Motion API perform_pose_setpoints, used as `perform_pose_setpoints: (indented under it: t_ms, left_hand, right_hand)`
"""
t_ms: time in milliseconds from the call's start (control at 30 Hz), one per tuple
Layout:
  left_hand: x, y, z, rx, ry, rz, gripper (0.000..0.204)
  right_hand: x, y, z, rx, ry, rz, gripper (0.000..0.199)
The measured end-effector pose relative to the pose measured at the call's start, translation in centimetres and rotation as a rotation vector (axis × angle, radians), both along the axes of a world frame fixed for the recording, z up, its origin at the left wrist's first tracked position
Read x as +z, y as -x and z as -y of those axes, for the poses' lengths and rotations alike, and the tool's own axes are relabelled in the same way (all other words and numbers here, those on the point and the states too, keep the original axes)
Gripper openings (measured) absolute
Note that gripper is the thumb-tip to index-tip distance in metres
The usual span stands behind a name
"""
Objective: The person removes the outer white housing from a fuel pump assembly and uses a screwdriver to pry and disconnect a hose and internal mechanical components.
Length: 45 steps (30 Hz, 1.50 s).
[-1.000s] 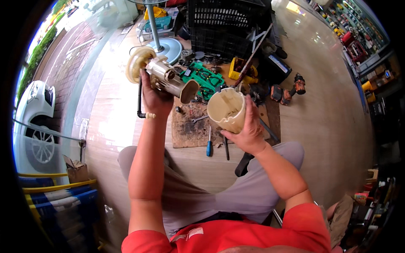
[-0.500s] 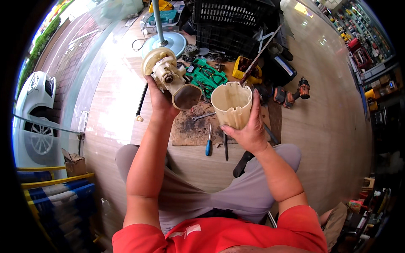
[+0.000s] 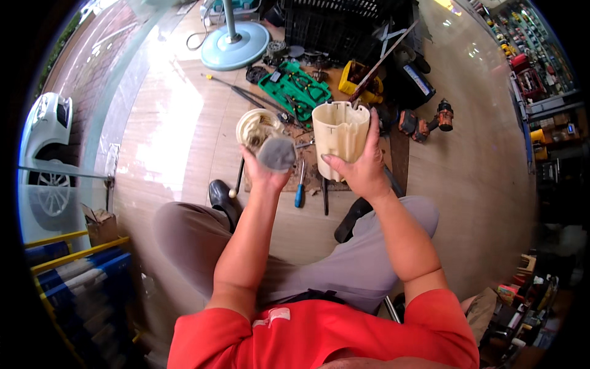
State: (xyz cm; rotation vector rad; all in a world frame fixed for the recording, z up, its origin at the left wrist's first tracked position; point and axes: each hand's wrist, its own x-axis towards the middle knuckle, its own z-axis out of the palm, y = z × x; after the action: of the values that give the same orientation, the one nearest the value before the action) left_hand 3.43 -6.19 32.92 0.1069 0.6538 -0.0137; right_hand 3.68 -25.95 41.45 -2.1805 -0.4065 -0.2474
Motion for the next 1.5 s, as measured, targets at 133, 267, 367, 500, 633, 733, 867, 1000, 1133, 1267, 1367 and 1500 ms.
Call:
perform_pose_setpoints:
  t_ms: [133, 267, 367, 500, 633, 733, 867, 1000, 1133, 1267, 1367, 1500]
  left_hand:
    - [-2.6, 0.0, -1.0, -0.038, -0.037, 0.124, 0.071]
    - [-1.6, -0.6, -0.7, -0.021, -0.042, 0.130, 0.075]
    - [-2.1, -0.5, -0.7, -0.020, -0.048, 0.150, 0.074]
    - [-2.8, -0.3, -1.2, -0.037, -0.028, 0.214, 0.073]
    - [-2.8, 0.0, -1.1, -0.054, -0.038, 0.207, 0.074]
    - [-1.9, 0.1, -1.0, -0.045, -0.019, 0.210, 0.075]
    - [-0.1, 0.4, -0.7, 0.022, 0.043, 0.175, 0.066]
    - [0.6, 0.7, -0.9, -0.002, -0.002, 0.166, 0.069]
    - [0.9, 0.7, -0.5, 0.011, 0.009, 0.195, 0.072]
    - [0.1, 0.3, -0.8, 0.007, 0.039, 0.323, 0.074]
    - [0.1, 0.5, -0.7, 0.006, 0.018, 0.407, 0.076]
    - [-0.4, 0.3, -1.0, -0.012, 0.014, 0.423, 0.077]
  right_hand:
    - [-0.8, 0.2, -0.2, 0.003, 0.024, -0.004, 0.114]
    - [-1.0, 0.0, -0.1, 0.007, 0.024, 0.010, 0.115]
    - [-1.3, 0.5, 0.0, 0.018, -0.005, -0.037, 0.115]
    - [-0.6, 1.1, -0.1, 0.023, 0.024, -0.017, 0.117]
    - [-0.5, 1.6, 0.1, -0.008, 0.076, 0.036, 0.118]
    - [0.0, 2.2, 0.2, -0.021, 0.117, 0.041, 0.118]
    - [-0.1, 2.5, 0.8, 0.018, 0.074, -0.010, 0.119]
    - [0.3, 3.1, 1.2, 0.067, 0.151, 0.083, 0.122]
    - [0.1, 2.9, 2.0, 0.129, 0.248, 0.235, 0.121]
    - [0.9, 2.8, 2.5, 0.210, 0.286, 0.473, 0.118]
    - [1.2, 3.4, 2.5, 0.257, 0.260, 0.605, 0.116]
    - [1.4, 3.6, 2.9, 0.335, 0.134, 0.660, 0.120]
